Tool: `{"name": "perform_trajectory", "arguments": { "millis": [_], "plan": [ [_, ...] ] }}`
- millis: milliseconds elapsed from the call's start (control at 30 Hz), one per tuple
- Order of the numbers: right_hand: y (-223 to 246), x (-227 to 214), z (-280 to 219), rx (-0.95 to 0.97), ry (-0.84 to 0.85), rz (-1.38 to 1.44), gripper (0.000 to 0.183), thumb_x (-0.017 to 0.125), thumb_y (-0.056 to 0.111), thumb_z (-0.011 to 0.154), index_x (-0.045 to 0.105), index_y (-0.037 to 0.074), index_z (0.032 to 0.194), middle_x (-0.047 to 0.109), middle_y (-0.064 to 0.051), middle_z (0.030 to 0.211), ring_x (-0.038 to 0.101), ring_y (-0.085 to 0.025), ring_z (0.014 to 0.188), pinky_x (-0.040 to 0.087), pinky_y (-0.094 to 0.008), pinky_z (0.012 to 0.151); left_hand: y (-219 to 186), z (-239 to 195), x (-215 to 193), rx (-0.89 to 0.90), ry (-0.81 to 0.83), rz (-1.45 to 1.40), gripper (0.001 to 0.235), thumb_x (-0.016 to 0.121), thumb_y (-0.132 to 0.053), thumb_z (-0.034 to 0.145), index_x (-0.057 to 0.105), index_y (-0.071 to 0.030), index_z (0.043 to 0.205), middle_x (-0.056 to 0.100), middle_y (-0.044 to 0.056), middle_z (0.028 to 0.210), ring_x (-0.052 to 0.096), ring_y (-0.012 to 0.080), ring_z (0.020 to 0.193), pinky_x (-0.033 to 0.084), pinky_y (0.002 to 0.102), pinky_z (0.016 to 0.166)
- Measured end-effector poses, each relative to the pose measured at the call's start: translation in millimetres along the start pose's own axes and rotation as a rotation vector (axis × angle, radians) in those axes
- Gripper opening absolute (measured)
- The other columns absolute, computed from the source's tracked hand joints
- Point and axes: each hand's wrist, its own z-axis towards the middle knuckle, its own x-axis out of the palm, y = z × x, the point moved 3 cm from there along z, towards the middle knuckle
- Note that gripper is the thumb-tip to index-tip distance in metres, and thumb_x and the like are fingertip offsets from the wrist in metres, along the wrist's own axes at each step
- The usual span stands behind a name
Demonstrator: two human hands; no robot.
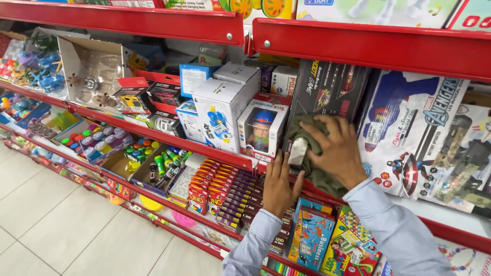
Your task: Wipe down toy boxes and organize items on store shelves using a cloth.
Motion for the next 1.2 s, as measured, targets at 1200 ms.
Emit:
{"name": "perform_trajectory", "arguments": {
  "millis": [1200],
  "plan": [
    [124, 66, 35, -0.097, 0.100, -0.080, 0.056, 0.078, 0.006, 0.060, 0.076, 0.021, 0.113, 0.070, -0.001, 0.118, 0.065, -0.026, 0.099, 0.054, -0.038, 0.086, 165, 11, -60, 0.496, 0.209, -0.235, 0.032, 0.073, -0.009, 0.088, 0.069, 0.005, 0.116, 0.065, 0.020, 0.118, 0.059, 0.0378, 0.118, 0.048, 0.044, 0.111]
  ]
}}
